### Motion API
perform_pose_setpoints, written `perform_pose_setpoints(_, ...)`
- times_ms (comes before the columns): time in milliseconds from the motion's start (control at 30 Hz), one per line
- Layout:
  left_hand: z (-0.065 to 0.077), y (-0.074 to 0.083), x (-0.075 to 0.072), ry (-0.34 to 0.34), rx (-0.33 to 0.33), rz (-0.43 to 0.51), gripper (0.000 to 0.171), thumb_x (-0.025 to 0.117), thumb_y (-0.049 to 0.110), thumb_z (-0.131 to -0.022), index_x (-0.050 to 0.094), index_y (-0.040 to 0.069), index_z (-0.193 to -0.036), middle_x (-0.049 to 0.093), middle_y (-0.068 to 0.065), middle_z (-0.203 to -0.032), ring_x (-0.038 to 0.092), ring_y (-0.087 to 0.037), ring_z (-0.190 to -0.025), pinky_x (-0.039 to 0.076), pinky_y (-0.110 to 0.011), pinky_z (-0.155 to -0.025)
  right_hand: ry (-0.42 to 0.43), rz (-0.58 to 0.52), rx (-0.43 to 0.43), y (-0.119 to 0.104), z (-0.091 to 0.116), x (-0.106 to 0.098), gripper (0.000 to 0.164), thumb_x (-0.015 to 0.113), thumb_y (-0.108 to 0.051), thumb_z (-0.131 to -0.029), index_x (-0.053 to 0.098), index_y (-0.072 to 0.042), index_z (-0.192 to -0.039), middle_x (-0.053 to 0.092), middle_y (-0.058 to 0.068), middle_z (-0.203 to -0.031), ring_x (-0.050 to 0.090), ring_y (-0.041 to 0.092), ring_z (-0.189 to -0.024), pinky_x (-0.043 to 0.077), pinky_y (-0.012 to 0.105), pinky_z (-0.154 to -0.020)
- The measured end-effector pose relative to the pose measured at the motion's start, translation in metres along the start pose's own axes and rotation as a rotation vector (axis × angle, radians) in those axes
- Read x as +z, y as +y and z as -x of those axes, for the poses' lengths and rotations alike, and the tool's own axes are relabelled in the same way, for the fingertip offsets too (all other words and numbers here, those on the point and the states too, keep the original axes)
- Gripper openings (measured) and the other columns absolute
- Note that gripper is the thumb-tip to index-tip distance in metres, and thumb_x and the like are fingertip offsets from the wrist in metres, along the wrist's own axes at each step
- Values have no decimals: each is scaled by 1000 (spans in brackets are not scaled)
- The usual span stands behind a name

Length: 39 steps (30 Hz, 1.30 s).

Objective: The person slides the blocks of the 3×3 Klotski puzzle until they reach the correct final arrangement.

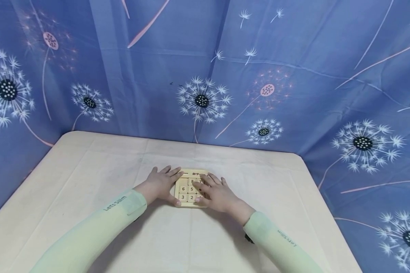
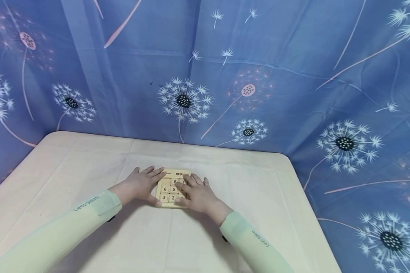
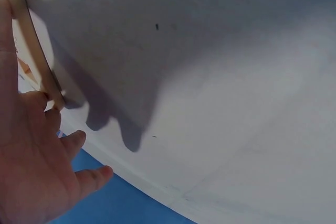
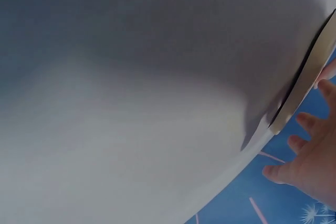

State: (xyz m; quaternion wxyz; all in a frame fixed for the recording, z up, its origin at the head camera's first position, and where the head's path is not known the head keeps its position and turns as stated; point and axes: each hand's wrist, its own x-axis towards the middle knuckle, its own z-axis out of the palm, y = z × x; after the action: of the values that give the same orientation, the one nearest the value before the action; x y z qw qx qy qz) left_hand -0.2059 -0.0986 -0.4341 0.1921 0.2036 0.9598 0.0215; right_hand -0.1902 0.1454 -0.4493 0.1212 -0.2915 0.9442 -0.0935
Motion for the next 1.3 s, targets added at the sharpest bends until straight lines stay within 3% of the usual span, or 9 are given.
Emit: perform_pose_setpoints(1300,-3,-1,0,-14,5,-16,117,73,77,-73,28,18,-163,19,-1,-174,22,-37,-160,21,-69,-126,-7,51,-16,-6,-11,-2,55,50,-56,-103,51,-30,-152,34,8,-169,22,41,-159,23,76,-121)
